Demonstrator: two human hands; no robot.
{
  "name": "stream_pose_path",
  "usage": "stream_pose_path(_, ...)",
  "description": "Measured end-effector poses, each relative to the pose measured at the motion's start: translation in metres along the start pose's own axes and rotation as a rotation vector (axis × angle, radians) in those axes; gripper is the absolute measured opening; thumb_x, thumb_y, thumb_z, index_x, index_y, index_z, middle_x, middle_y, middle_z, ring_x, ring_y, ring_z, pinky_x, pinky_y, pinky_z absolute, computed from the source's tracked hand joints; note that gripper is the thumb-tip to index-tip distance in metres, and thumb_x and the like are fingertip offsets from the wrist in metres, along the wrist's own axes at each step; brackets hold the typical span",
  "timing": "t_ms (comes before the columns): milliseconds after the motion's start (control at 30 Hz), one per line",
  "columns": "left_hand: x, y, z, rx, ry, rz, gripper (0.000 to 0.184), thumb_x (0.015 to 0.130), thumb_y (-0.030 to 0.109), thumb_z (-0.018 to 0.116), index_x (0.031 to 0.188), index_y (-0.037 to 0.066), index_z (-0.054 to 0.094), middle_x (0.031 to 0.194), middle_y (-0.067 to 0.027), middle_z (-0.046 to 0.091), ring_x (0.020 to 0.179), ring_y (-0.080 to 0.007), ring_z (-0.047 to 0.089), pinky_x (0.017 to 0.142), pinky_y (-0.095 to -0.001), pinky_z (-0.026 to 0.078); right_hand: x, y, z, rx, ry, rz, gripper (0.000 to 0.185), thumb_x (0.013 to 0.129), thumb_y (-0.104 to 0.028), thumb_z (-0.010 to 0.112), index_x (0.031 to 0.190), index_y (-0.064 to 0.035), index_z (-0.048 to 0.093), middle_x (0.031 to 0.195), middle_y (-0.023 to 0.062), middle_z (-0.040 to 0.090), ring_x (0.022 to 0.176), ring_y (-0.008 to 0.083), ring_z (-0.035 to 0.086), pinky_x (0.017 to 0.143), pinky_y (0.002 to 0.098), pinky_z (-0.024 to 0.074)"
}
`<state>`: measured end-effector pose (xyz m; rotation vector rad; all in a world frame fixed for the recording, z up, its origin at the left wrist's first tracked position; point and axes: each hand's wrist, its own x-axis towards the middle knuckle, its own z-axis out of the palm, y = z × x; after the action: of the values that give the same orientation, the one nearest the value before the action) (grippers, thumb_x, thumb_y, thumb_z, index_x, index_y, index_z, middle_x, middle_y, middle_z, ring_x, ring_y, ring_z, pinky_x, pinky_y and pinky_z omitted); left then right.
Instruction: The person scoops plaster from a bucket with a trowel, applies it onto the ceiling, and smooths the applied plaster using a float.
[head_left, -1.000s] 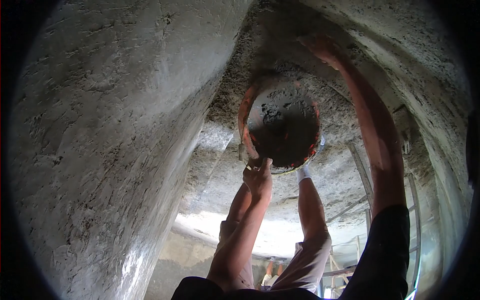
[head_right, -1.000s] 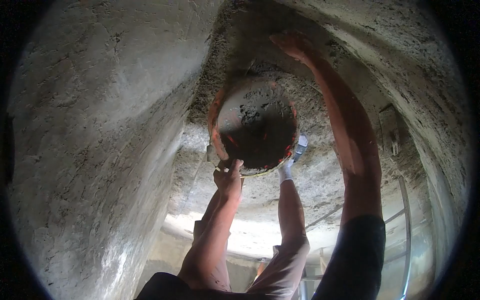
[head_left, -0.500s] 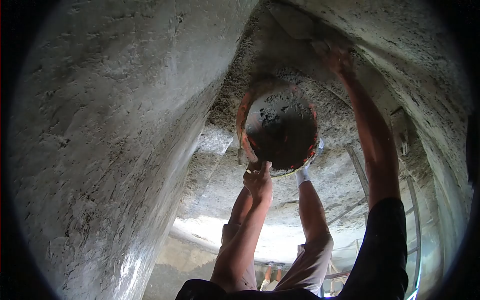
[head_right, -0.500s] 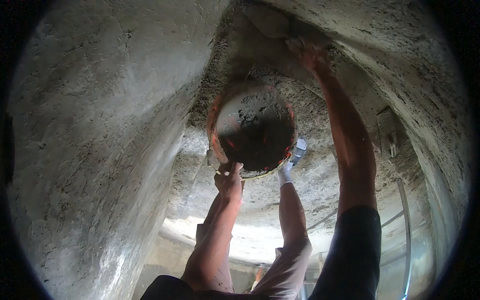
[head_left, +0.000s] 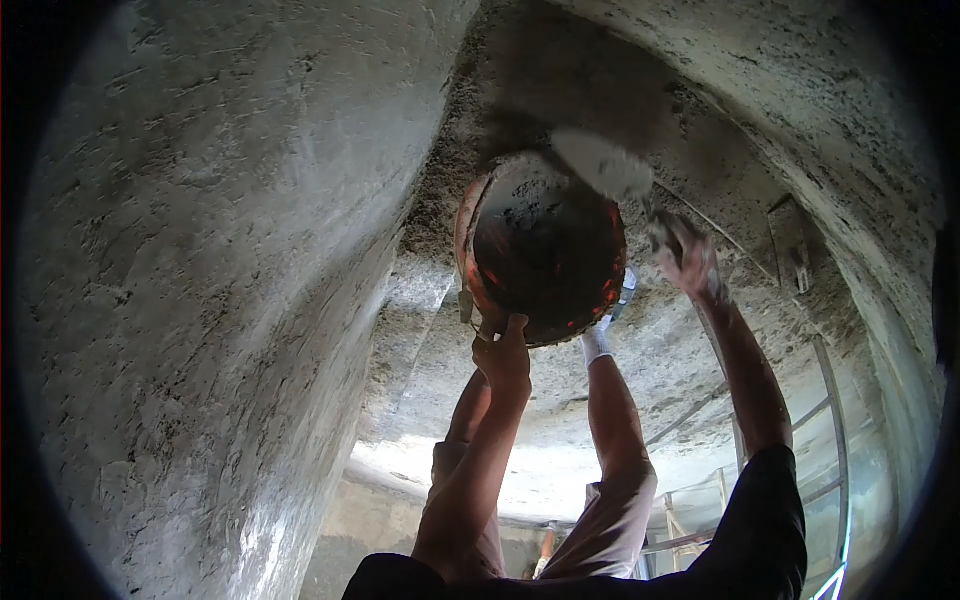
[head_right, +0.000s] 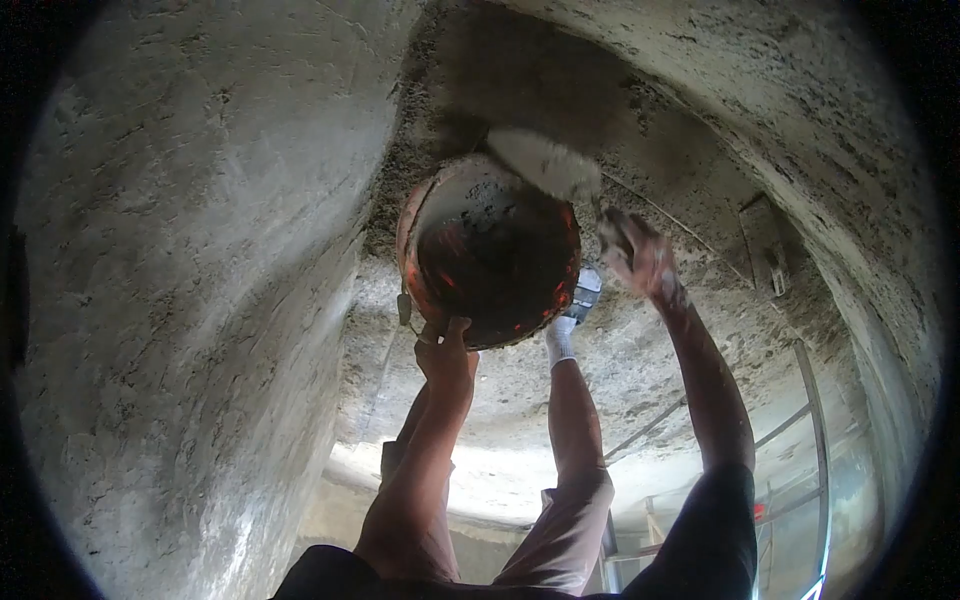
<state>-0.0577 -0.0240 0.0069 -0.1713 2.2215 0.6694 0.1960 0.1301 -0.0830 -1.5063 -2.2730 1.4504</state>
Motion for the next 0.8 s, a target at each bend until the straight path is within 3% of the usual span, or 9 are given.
stream_pose_path(33,-0.001,-0.002,0.000,0.006,-0.002,-0.002,0.030,0.064,0.015,0.069,0.087,-0.004,0.063,0.083,-0.0132,0.065,0.079,-0.0230,0.059,0.074,-0.0337,0.044,0.011,-0.009,-0.007,-0.058,-0.061,0.103,0.047,0.081,-0.035,0.054,0.118,-0.0059,0.048,0.095,0.0203,0.057,0.077,0.0285,0.061,0.062,0.0340,0.0516)
stream_pose_path(133,0.000,0.001,0.001,0.045,0.031,0.007,0.030,0.065,0.014,0.069,0.087,-0.005,0.063,0.083,-0.0134,0.065,0.079,-0.0229,0.059,0.075,-0.0334,0.044,0.051,0.020,-0.006,0.041,-0.150,0.051,0.040,0.082,-0.031,0.054,0.113,-0.0054,0.051,0.096,0.0184,0.058,0.080,0.0271,0.061,0.061,0.0333,0.0517)
stream_pose_path(200,-0.003,0.008,0.002,0.042,-0.003,0.004,0.027,0.065,0.014,0.069,0.085,-0.004,0.063,0.084,-0.0135,0.064,0.080,-0.0235,0.059,0.076,-0.0333,0.043,0.077,0.036,-0.003,-0.404,-0.286,-0.004,0.042,0.084,-0.033,0.053,0.115,-0.0052,0.050,0.095,0.0166,0.059,0.089,0.0280,0.059,0.070,0.0354,0.0517)
stream_pose_path(267,-0.004,0.006,0.003,0.070,0.008,-0.014,0.022,0.067,0.010,0.066,0.085,-0.002,0.061,0.084,-0.0108,0.062,0.078,-0.0190,0.057,0.074,-0.0310,0.042,0.115,0.038,-0.008,-0.331,-0.317,0.304,0.048,0.085,-0.035,0.052,0.123,-0.0058,0.042,0.108,0.0139,0.056,0.102,0.0275,0.053,0.081,0.0370,0.0489)
stream_pose_path(400,-0.007,0.012,0.001,0.038,0.034,-0.030,0.018,0.068,0.008,0.065,0.084,0.001,0.060,0.084,-0.0075,0.060,0.078,-0.0142,0.054,0.074,-0.0285,0.040,0.142,0.007,-0.046,-0.078,-0.382,0.441,0.050,0.089,-0.035,0.045,0.128,-0.0060,0.035,0.125,0.0147,0.045,0.112,0.0281,0.046,0.093,0.0367,0.0423)
stream_pose_path(667,-0.008,0.017,-0.002,0.045,0.018,-0.044,0.020,0.068,0.008,0.066,0.085,0.000,0.059,0.085,-0.0067,0.061,0.078,-0.0151,0.054,0.075,-0.0283,0.039,0.150,0.109,-0.022,-1.027,-0.295,-0.317,0.040,0.093,-0.030,0.040,0.132,-0.0212,0.036,0.097,0.0105,0.053,0.083,0.0177,0.052,0.068,0.0328,0.0461)
stream_pose_path(700,-0.007,0.017,-0.003,0.056,0.003,-0.022,0.020,0.068,0.007,0.066,0.084,0.000,0.059,0.084,-0.0065,0.061,0.078,-0.0150,0.054,0.075,-0.0283,0.039,0.151,0.108,-0.024,-1.022,-0.293,-0.319,0.040,0.093,-0.030,0.040,0.132,-0.0212,0.036,0.097,0.0105,0.053,0.083,0.0177,0.052,0.068,0.0328,0.0461)
stream_pose_path(767,-0.006,0.018,-0.005,0.049,0.007,-0.009,0.020,0.068,0.008,0.067,0.084,0.000,0.059,0.084,-0.0065,0.061,0.077,-0.0148,0.054,0.074,-0.0283,0.039,0.160,0.047,-0.051,-0.021,-0.259,0.379,0.039,0.091,-0.038,0.043,0.127,-0.0231,0.043,0.073,0.0062,0.052,0.055,0.0111,0.045,0.046,0.0292,0.0405)
stream_pose_path(800,-0.006,0.017,-0.005,0.041,0.001,-0.003,0.019,0.068,0.008,0.067,0.084,0.000,0.059,0.084,-0.0064,0.061,0.077,-0.0146,0.053,0.073,-0.0284,0.039,0.167,0.038,-0.053,-0.020,-0.259,0.379,0.039,0.091,-0.038,0.043,0.127,-0.0231,0.043,0.073,0.0062,0.052,0.055,0.0111,0.045,0.046,0.0292,0.0405)
